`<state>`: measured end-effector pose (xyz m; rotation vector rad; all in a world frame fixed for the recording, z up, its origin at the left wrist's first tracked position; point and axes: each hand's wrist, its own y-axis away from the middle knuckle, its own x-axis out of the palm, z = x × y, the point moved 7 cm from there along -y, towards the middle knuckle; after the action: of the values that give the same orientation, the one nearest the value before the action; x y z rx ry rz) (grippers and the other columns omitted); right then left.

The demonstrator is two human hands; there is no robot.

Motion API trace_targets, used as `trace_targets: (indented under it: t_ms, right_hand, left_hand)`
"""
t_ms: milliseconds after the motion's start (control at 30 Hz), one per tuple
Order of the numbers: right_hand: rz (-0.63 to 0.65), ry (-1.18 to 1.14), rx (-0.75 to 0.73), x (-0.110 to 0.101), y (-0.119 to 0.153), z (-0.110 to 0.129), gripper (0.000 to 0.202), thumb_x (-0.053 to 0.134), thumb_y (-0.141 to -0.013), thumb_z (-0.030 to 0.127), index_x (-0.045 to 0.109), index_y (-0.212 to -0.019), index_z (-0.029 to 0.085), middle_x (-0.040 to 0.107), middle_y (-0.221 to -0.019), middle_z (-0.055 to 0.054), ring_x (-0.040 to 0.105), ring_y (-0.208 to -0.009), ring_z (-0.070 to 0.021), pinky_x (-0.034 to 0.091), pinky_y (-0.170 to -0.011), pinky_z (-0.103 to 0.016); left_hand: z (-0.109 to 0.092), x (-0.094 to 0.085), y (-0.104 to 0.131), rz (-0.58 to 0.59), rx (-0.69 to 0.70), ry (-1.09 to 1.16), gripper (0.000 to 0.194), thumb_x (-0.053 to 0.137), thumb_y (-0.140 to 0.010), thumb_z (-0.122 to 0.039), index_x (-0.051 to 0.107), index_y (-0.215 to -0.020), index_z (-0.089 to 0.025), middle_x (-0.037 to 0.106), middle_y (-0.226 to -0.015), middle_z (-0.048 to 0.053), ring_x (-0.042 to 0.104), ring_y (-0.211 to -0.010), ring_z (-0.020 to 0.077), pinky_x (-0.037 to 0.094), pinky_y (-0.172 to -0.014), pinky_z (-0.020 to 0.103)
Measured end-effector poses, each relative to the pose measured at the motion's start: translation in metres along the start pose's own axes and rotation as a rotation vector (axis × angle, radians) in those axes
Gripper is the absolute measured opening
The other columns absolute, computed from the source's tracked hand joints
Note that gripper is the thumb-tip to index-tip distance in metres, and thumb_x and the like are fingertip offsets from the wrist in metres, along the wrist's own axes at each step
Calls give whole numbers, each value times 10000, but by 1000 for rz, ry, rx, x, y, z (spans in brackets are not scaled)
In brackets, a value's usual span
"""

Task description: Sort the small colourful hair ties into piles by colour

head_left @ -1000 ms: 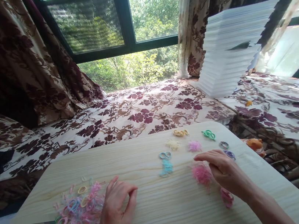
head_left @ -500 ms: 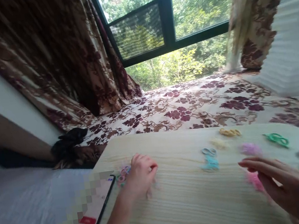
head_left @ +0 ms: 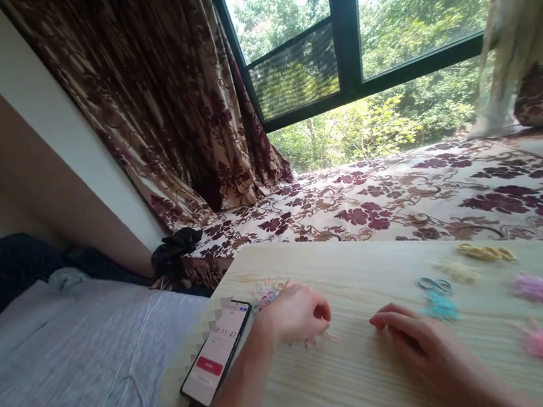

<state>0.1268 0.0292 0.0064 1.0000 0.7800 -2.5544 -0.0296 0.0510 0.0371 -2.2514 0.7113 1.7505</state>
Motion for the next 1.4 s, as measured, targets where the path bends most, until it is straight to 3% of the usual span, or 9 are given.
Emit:
trace_targets:
  t_ms: [133, 333, 667, 767, 900, 1067, 1233, 1400]
  right_hand:
    - [8, -6, -21, 4, 7, -4, 290, 364, -843, 199, 654, -864, 204, 671, -885, -81, 645, -749, -175, 519, -652, -266]
    - [-5, 18, -42, 3, 8, -1, 288, 370, -830, 177, 654, -856, 213, 671, -882, -78, 641, -726, -172, 517, -632, -259]
    - [2, 67, -80, 5, 9, 1, 285, 364, -853, 177, 645, -874, 215, 657, -898, -68, 643, -730, -161, 509, -637, -247]
    - [-6, 67, -84, 5, 10, 2, 278, 372, -850, 174, 646, -879, 215, 658, -896, -66, 644, -725, -161, 508, -633, -245]
    - [-18, 40, -89, 4, 11, 3, 277, 385, -849, 166, 647, -918, 225, 657, -909, -62, 643, -752, -160, 511, -650, -240]
    - [-26, -18, -74, 2, 8, 6, 257, 389, -884, 223, 645, -907, 204, 653, -872, -71, 624, -708, -148, 499, -614, -224]
    - [-101, -39, -37, -3, 8, 2, 228, 416, -895, 255, 630, -932, 187, 633, -830, -54, 547, -543, -99, 463, -524, -206]
    - [-119, -42, -41, -3, 9, 0, 209, 449, -882, 259, 640, -927, 185, 625, -797, -46, 549, -541, -99, 451, -492, -202]
  left_hand:
    - [1, 3, 8, -40, -14, -19, 130, 561, -667, -186, 675, -724, -208, 684, -730, 2, 588, -748, 153, 416, -784, 268]
    - [6, 9, 10, -11, -93, -32, 111, 568, -651, -172, 658, -707, -204, 676, -692, 5, 587, -739, 166, 394, -848, 335]
    - [11, 13, 8, -5, -107, -73, 155, 509, -643, -131, 643, -624, -208, 663, -637, -4, 585, -690, 157, 388, -856, 332]
    - [10, 8, 7, -72, -88, -63, 133, 514, -649, -141, 629, -618, -201, 664, -664, 2, 584, -745, 169, 392, -836, 324]
    - [5, 0, 5, -217, -76, 55, 118, 511, -686, -179, 626, -665, -195, 672, -758, 2, 578, -804, 158, 400, -834, 291]
    - [-3, 15, -2, -170, -128, 355, 153, 494, -707, -226, 633, -746, -175, 664, -743, -10, 581, -690, 114, 432, -625, 211]
    - [-15, 29, -9, -157, -98, 565, 166, 510, -684, -223, 648, -743, -152, 669, -751, 5, 585, -706, 120, 436, -649, 206]
    - [-18, 33, -10, -179, -101, 657, 162, 529, -682, -234, 654, -748, -155, 654, -730, -4, 576, -690, 115, 431, -649, 204]
